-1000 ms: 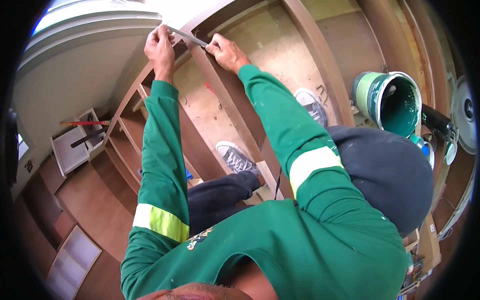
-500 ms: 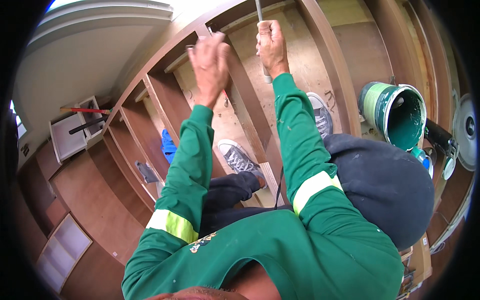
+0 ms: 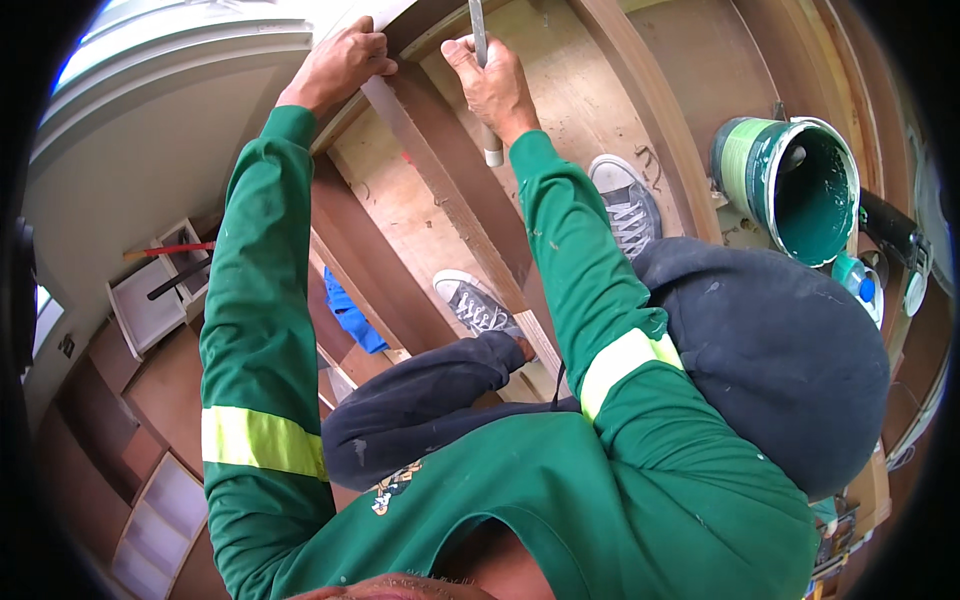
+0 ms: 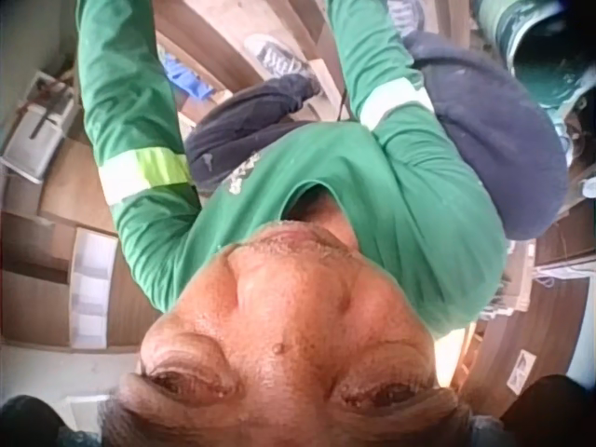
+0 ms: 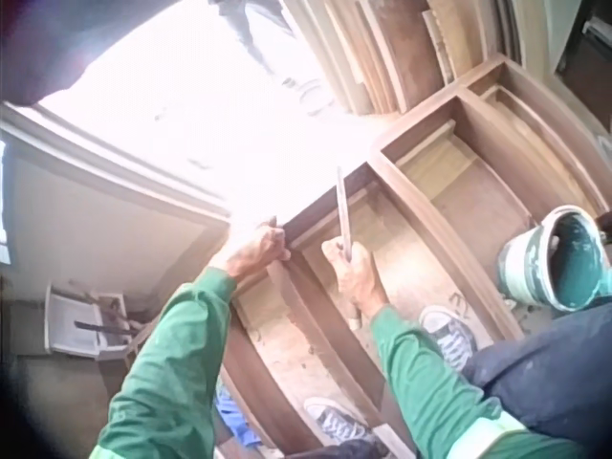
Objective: The person sits inside a wooden cabinet structure and uses a hammer to tap and secure a wooden trim piece along the top edge of the cabinet frame. The person repeatedly positions the trim and strikes it with the hammer to fit it into place.
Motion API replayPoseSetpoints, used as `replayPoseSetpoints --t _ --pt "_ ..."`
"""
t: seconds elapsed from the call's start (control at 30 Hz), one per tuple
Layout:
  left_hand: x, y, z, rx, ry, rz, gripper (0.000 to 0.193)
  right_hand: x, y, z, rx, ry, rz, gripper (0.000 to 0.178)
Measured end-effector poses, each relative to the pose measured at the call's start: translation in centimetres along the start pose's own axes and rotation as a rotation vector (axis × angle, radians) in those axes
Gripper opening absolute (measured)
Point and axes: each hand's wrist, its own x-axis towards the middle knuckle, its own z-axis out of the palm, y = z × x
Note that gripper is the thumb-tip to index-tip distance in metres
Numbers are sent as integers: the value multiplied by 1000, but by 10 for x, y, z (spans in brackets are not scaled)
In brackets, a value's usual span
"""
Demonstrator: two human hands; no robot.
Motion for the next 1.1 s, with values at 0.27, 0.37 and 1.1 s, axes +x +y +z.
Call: replayPoseSetpoints --t 0.27,0.37,1.1 --pt "-27 170 13 -1043 -68 20 47 13 -33 -38 -74 141 -193 57" --pt "-46 200 48 -532 367 29 46 27 -41 -51 -515 237 -441 59" --pt "-48 185 69 -944 465 -1461 61 9 9 63 -555 -272 18 27"
